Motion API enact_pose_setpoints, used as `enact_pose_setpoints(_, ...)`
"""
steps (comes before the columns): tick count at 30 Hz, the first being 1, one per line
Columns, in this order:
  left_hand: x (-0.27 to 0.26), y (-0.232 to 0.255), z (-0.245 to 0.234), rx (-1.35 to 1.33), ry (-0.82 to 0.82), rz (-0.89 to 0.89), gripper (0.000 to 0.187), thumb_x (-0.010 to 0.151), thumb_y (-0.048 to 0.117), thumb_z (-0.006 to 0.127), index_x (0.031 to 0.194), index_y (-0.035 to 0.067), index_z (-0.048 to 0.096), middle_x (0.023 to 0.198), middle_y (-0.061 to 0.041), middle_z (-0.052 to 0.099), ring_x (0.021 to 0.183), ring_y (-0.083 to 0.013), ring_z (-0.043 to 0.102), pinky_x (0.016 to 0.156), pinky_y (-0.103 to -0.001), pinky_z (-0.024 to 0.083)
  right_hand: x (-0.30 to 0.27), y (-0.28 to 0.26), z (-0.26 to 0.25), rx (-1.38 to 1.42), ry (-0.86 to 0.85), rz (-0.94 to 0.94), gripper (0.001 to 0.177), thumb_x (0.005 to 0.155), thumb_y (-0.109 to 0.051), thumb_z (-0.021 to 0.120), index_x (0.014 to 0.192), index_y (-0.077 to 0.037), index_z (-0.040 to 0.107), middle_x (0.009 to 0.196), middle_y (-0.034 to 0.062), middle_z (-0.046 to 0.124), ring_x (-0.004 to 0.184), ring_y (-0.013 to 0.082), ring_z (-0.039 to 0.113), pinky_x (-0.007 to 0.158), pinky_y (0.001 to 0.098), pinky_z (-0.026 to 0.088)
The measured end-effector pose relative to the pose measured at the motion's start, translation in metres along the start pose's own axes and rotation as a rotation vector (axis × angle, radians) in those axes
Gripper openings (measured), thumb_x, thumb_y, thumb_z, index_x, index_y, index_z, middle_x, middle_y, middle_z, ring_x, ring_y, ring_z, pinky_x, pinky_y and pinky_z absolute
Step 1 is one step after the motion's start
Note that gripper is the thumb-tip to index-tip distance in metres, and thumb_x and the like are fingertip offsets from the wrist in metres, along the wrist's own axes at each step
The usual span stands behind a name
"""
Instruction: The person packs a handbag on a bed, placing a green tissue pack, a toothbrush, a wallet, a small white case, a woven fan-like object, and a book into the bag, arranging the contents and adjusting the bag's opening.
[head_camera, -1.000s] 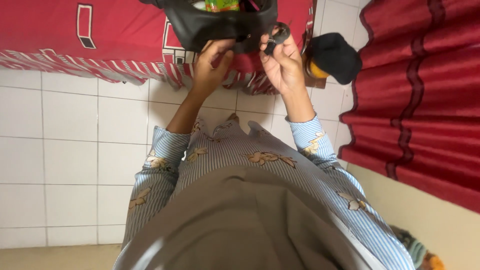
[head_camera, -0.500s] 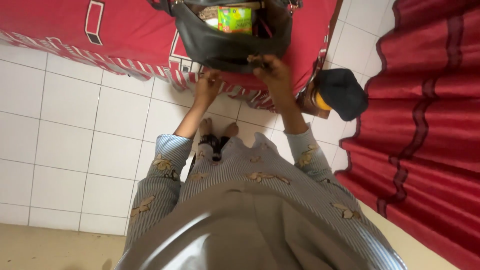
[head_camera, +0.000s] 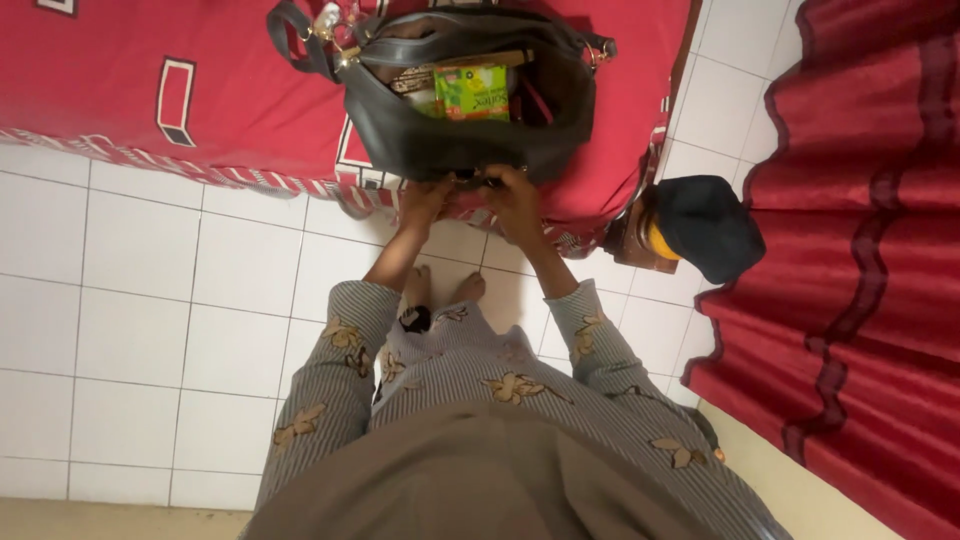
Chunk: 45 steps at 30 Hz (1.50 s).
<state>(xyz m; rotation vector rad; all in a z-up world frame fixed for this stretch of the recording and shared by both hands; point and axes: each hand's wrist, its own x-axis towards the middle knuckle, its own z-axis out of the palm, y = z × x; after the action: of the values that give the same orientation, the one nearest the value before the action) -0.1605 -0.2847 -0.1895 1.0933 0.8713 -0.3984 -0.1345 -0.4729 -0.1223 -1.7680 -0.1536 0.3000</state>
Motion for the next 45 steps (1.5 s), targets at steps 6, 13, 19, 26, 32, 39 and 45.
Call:
enact_pose_setpoints(6,0.006,0.005,0.003,-0.075,-0.021,-0.076,0.029,0.093,0.019,0.064,0.105,-0.006,0.071,0.084,-0.016,0.076,0.063,-0.0265,0.075,0.055,-0.036,0.065,0.014,-0.001,0.004,-0.229,0.031,-0.166,0.031,0.084,0.006,0.073,0.114,0.000,0.067,0.116,0.0123,0.066,0.106,0.0269,0.064,0.086,0.0308,0.053)
enact_pose_setpoints(13,-0.005,-0.022,-0.011,0.127,-0.041,0.167,0.024,0.094,0.017,0.065,0.094,-0.005,0.074,0.078,-0.011,0.074,0.061,-0.0154,0.066,0.052,-0.027,0.053,0.021,0.001,0.005,-0.644,-0.015,-0.211,0.022,0.086,-0.002,0.070,0.108,-0.004,0.074,0.116,0.0147,0.068,0.108,0.0361,0.064,0.092,0.0433,0.053)
enact_pose_setpoints(19,-0.014,-0.018,-0.010,0.164,-0.057,0.175,0.025,0.095,0.019,0.065,0.089,-0.004,0.073,0.072,-0.010,0.074,0.058,-0.0133,0.067,0.051,-0.026,0.053,0.020,0.000,0.019,-0.830,-0.151,-0.294,0.027,0.087,-0.009,0.065,0.111,-0.002,0.075,0.116,0.0173,0.068,0.105,0.0385,0.063,0.088,0.0442,0.053)
enact_pose_setpoints(26,-0.015,-0.016,-0.015,0.209,-0.095,0.251,0.027,0.094,0.020,0.066,0.089,-0.006,0.073,0.077,-0.012,0.078,0.061,-0.0138,0.072,0.054,-0.025,0.057,0.019,-0.021,0.021,-1.001,-0.351,-0.320,0.022,0.096,-0.028,0.070,0.093,-0.006,0.074,0.102,0.0124,0.069,0.099,0.0349,0.063,0.093,0.0492,0.048)
enact_pose_setpoints(32,-0.022,0.000,-0.016,0.492,-0.124,0.436,0.023,0.093,0.021,0.065,0.102,0.003,0.077,0.084,-0.010,0.080,0.074,-0.0155,0.075,0.066,-0.029,0.058,0.018,-0.042,0.011,-0.901,-0.359,-0.311,0.027,0.089,-0.021,0.070,0.111,-0.004,0.071,0.109,0.0147,0.069,0.103,0.0380,0.062,0.095,0.0486,0.045)
enact_pose_setpoints(39,-0.093,0.030,-0.001,0.590,-0.102,0.720,0.039,0.091,0.020,0.066,0.127,0.005,0.064,0.108,-0.013,0.077,0.099,-0.0267,0.075,0.086,-0.037,0.058,-0.003,-0.083,-0.005,-0.674,-0.301,-0.351,0.045,0.086,-0.001,0.066,0.131,0.000,0.061,0.131,0.0217,0.064,0.121,0.0422,0.059,0.104,0.0490,0.047)
enact_pose_setpoints(45,-0.187,0.060,0.010,0.873,0.078,0.938,0.047,0.095,0.017,0.068,0.140,0.007,0.057,0.130,-0.020,0.063,0.120,-0.0412,0.059,0.103,-0.048,0.048,-0.035,-0.120,-0.017,-0.606,-0.254,-0.432,0.053,0.086,0.001,0.065,0.139,-0.001,0.058,0.140,0.0247,0.057,0.130,0.0432,0.052,0.110,0.0489,0.044)
